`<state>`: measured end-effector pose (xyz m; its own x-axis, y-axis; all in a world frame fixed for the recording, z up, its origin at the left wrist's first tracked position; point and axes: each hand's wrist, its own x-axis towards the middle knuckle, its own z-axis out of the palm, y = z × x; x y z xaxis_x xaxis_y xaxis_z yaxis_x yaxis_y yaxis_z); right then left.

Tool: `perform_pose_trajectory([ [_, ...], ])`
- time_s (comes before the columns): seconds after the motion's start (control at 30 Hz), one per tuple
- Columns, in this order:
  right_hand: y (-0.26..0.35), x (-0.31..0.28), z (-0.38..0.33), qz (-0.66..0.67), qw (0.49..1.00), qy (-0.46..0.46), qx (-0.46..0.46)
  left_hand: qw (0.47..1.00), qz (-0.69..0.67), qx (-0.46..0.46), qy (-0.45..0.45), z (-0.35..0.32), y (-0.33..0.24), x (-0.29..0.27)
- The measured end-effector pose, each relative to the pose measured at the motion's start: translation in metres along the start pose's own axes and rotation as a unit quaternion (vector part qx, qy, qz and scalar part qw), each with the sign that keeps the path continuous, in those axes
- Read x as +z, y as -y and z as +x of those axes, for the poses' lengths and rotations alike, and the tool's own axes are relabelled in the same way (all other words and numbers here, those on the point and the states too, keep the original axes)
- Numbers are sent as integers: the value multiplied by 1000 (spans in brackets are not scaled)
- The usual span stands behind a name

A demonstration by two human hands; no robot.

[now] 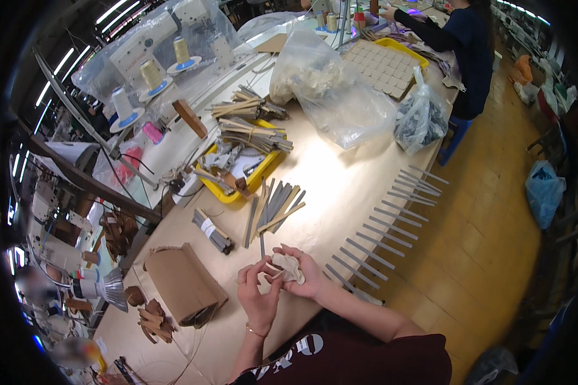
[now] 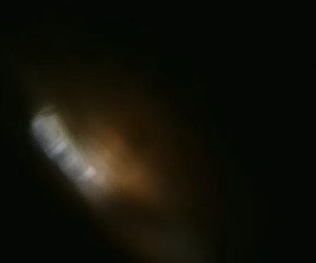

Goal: The person handles small black and white plastic pieces, placing them into a clear plastic bag. They then pick up thin wooden sticks, bend them into loops, and place them on the table. The person continues to manipulate the sticks and plastic pieces throughout the clip.

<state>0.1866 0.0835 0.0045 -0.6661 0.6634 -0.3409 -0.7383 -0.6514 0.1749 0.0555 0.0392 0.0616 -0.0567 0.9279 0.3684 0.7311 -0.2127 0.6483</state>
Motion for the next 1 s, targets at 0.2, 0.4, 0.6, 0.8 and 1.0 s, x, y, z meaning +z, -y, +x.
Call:
perform_pose_trajectory([
  [0.2,51,11,-11,85,995,50,22,992,1,123,-7,21,-29,9],
  [0.4,114,35,-43,80,991,46,-101,979,-74,185,48,65,-47,22],
  [0.6,172,39,-101,-461,768,-240,-373,953,-90,145,250,141,-33,64],
  [0.8,163,46,-89,-851,394,-222,-265,915,8,307,263,184,-55,111],
  [1.0,148,33,-64,-909,266,-202,-249,906,-10,331,262,216,-80,173],
])
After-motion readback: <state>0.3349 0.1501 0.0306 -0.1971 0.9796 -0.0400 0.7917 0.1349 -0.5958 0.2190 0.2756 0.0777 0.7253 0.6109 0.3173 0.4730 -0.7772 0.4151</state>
